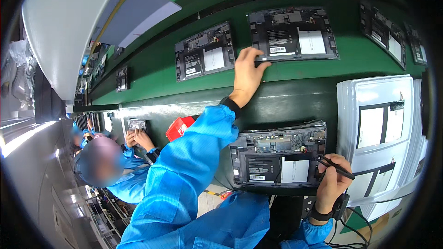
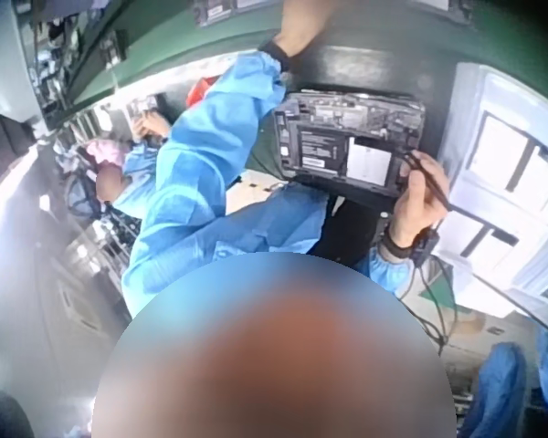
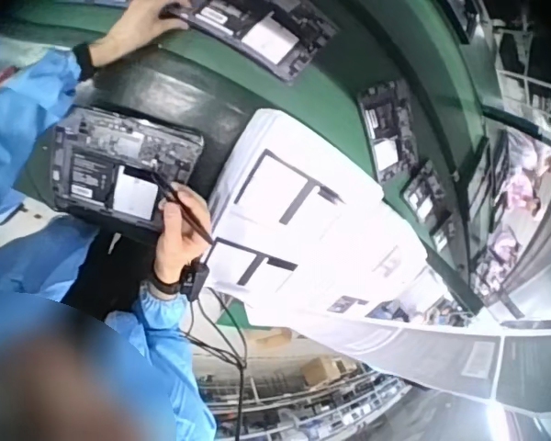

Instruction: The worker labels components and uses a probe to check or connect wires on internal electronic assemblies.

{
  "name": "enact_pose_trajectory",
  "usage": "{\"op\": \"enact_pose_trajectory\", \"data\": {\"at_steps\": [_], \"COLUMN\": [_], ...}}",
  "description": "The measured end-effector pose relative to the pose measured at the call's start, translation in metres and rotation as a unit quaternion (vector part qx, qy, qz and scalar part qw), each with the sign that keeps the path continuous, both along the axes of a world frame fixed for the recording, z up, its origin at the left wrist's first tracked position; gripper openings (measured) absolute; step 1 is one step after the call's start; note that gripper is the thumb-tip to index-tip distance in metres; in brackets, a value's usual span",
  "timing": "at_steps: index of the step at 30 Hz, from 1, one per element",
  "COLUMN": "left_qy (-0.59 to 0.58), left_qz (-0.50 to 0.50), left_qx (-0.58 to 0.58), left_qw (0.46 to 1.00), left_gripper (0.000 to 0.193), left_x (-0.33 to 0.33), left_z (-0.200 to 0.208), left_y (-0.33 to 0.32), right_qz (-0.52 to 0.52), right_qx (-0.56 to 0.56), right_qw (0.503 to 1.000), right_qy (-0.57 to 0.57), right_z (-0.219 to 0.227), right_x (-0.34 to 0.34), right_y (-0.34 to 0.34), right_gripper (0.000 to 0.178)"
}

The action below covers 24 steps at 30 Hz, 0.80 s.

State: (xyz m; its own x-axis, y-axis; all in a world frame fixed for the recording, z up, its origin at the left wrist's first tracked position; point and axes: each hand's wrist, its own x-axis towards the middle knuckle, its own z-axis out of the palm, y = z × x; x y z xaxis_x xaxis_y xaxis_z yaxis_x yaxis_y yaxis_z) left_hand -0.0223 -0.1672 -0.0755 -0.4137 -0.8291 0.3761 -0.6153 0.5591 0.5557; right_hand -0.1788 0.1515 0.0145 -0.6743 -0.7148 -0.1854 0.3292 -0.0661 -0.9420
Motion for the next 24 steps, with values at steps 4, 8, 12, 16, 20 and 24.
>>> {"op": "enact_pose_trajectory", "data": {"at_steps": [4, 8, 12, 16, 20, 24], "left_qy": [0.096, 0.138, 0.299, 0.310, 0.246, 0.213], "left_qz": [0.123, 0.128, 0.032, 0.095, 0.160, 0.137], "left_qx": [0.187, 0.525, 0.534, 0.527, 0.577, 0.582], "left_qw": [0.970, 0.830, 0.790, 0.786, 0.762, 0.773], "left_gripper": [0.054, 0.056, 0.034, 0.037, 0.038, 0.038], "left_x": [-0.001, -0.010, 0.001, 0.082, 0.139, 0.147], "left_z": [0.013, 0.035, 0.095, 0.141, 0.151, 0.128], "left_y": [0.009, -0.022, -0.010, 0.084, 0.207, 0.262], "right_qz": [0.023, 0.015, 0.024, -0.030, 0.061, 0.108], "right_qx": [-0.010, -0.014, -0.045, -0.118, -0.206, -0.034], "right_qw": [1.000, 1.000, 0.998, 0.988, 0.977, 0.993], "right_qy": [-0.008, 0.002, 0.047, 0.096, 0.007, 0.017], "right_z": [-0.001, 0.000, 0.015, 0.046, 0.051, 0.033], "right_x": [-0.001, 0.002, -0.004, -0.008, 0.013, 0.033], "right_y": [0.003, -0.001, 0.007, 0.022, 0.023, 0.002], "right_gripper": [0.025, 0.026, 0.028, 0.028, 0.033, 0.028]}}
